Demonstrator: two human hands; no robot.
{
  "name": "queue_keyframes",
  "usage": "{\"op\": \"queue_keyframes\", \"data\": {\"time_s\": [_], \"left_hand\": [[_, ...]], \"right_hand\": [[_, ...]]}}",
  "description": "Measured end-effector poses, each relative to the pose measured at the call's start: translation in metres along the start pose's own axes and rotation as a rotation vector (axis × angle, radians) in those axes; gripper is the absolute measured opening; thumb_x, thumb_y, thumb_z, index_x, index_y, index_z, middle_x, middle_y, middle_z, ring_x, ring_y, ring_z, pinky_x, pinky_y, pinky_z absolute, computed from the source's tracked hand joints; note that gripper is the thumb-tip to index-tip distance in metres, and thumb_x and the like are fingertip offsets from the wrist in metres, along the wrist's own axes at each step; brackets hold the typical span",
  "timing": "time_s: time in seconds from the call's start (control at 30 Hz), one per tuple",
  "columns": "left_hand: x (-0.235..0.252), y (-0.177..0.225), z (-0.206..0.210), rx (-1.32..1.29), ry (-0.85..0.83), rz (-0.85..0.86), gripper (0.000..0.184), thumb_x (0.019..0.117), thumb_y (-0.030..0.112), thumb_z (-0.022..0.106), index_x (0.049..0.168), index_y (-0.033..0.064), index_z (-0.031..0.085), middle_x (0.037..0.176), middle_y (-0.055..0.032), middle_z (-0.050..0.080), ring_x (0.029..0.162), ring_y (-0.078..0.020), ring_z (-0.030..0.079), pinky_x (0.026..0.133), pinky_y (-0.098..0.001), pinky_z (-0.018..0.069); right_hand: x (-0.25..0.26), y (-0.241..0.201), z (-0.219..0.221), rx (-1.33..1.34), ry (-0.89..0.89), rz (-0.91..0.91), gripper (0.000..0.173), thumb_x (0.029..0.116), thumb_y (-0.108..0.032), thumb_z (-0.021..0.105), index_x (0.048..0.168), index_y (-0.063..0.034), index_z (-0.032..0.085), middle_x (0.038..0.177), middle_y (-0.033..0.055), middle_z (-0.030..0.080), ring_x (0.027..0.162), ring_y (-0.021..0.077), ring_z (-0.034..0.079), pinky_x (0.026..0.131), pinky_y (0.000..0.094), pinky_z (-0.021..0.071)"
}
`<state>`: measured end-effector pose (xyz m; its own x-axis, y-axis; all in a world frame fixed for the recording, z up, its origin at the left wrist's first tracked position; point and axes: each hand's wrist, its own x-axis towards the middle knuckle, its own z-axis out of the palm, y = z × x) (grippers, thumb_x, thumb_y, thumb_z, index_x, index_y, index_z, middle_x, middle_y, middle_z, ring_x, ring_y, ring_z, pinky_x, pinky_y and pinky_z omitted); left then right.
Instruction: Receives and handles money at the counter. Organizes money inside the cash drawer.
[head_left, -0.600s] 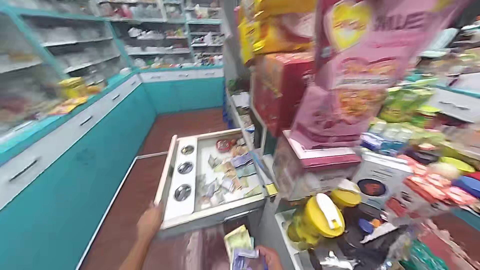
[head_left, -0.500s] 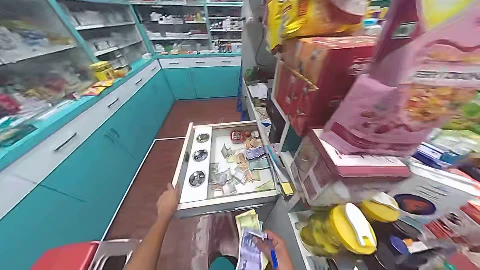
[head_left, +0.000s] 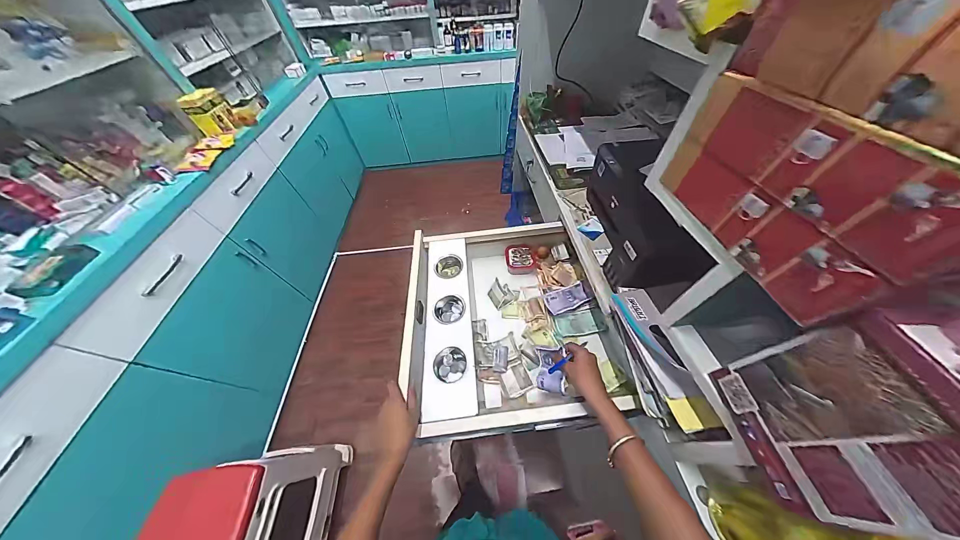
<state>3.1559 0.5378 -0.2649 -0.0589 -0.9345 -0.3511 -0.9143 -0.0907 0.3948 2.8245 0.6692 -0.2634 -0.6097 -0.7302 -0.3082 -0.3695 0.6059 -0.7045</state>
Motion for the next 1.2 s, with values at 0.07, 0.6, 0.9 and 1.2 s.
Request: {"op": "queue_keyframes", "data": {"time_s": [0.07,0.6,0.9,1.2], "left_hand": [[0.004,-0.007,0.0,-0.088,-0.022,0.04,0.061,0.1076,0.031,0.049,0.151,-0.0084,0.035,0.129,-0.0338,0.061,0.119,-0.0476,0.063,0.102,-0.0608,0.0476],[0.019,-0.026,0.005,-0.557,-0.117,0.153,0.055,0.0981,0.014,0.058,0.139,-0.017,0.04,0.127,-0.0376,0.055,0.12,-0.0457,0.057,0.105,-0.0552,0.0456],[0.019,-0.027,0.01,-0.611,-0.11,0.087,0.057,0.0964,0.016,0.061,0.139,-0.0148,0.04,0.127,-0.0364,0.056,0.12,-0.0439,0.058,0.103,-0.0544,0.0475],[0.019,-0.011,0.002,-0.537,-0.067,0.023,0.055,0.0964,0.016,0.063,0.138,-0.0139,0.045,0.127,-0.0337,0.06,0.119,-0.0417,0.061,0.104,-0.0535,0.0476]], "right_hand": [[0.017,-0.005,0.002,-0.12,-0.154,0.038,0.026,0.0942,-0.009,0.067,0.114,0.0084,0.067,0.107,0.0286,0.067,0.102,0.0409,0.066,0.093,0.0561,0.0495],[0.024,-0.01,0.058,0.359,-0.068,0.205,0.02,0.093,-0.015,0.074,0.088,-0.0002,0.062,0.074,0.0028,0.055,0.066,0.0098,0.05,0.064,0.0312,0.0435],[0.044,-0.024,0.054,0.494,-0.09,0.243,0.015,0.0933,-0.011,0.073,0.087,-0.003,0.063,0.072,0.0007,0.059,0.066,0.0077,0.056,0.065,0.0279,0.0487],[0.075,-0.026,0.051,0.517,-0.218,0.204,0.01,0.0935,-0.011,0.072,0.092,-0.0032,0.066,0.076,-0.0006,0.064,0.07,0.0049,0.059,0.068,0.0257,0.0504]]}}
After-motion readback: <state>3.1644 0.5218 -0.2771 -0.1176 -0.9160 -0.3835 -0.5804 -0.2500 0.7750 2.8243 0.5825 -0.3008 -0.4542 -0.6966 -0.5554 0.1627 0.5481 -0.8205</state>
